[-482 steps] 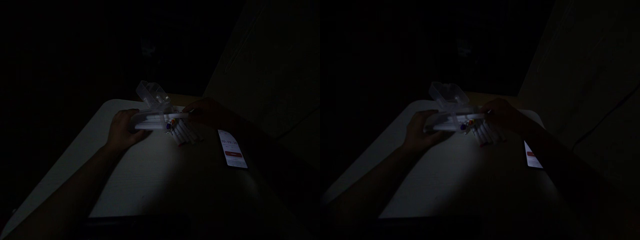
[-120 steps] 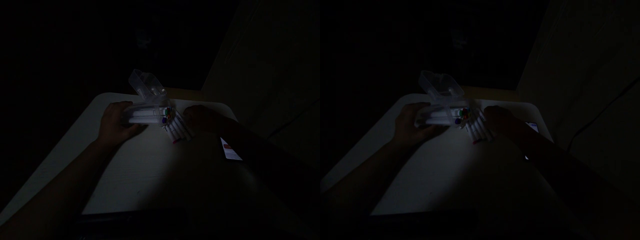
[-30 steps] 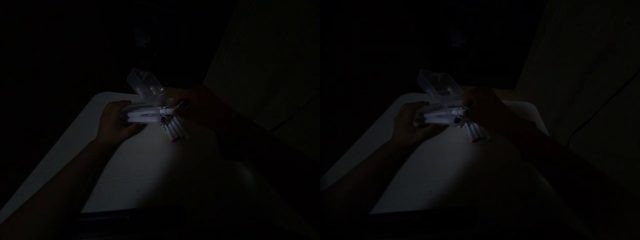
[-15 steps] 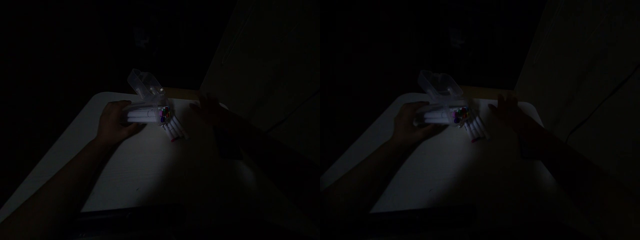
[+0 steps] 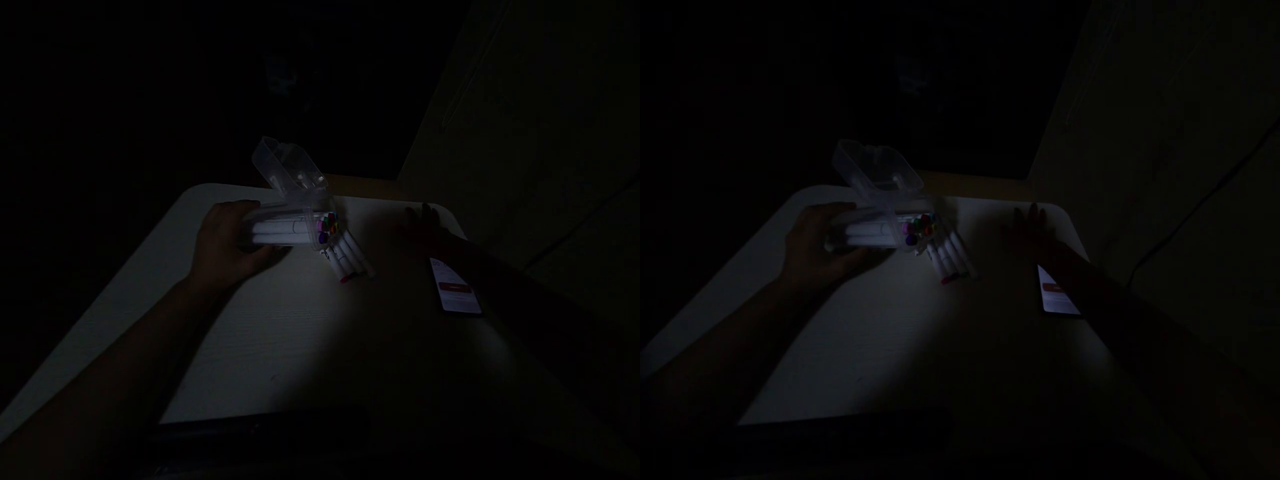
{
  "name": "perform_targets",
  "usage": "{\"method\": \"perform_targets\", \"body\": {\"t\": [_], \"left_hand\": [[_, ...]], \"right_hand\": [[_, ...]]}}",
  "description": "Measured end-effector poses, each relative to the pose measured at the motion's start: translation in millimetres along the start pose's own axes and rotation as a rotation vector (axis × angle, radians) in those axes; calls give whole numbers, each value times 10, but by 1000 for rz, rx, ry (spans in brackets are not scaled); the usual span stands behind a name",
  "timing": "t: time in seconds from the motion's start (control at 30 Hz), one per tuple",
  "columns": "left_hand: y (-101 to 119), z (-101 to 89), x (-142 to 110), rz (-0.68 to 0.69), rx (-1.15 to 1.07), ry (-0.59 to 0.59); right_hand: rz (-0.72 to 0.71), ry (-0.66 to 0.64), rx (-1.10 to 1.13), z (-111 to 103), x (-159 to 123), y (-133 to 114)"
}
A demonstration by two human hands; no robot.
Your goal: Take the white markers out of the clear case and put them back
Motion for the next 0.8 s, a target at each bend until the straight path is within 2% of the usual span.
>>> {"method": "perform_targets", "body": {"t": [0.03, 0.07, 0.23, 0.4, 0.63, 0.8], "left_hand": [[1, -2, 1, 2, 1, 3], [3, -3, 3, 5, 3, 3], [4, 4, 8, 17, 11, 0], [-4, 15, 4, 18, 10, -11], [-21, 25, -6, -14, 8, -42], [-20, 22, -10, -8, 14, -45]], "right_hand": [[54, 17, 27, -71, -13, -9], [37, 14, 35, -131, -28, -64], [-220, -116, 79, -235, -140, -459], [-452, -202, 164, -149, -295, -816], [-435, -210, 221, -145, -447, -1016], [-443, -205, 235, -139, -472, -1053]]}}
Point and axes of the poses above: each hand's wrist, its own x-axis towards the middle knuckle, its own z-axis out of the palm, y = z × x, the point moved 6 cm from there along x, towards the middle knuckle, and after that the axes turned 11 degrees about x, right-handed, at the moved point
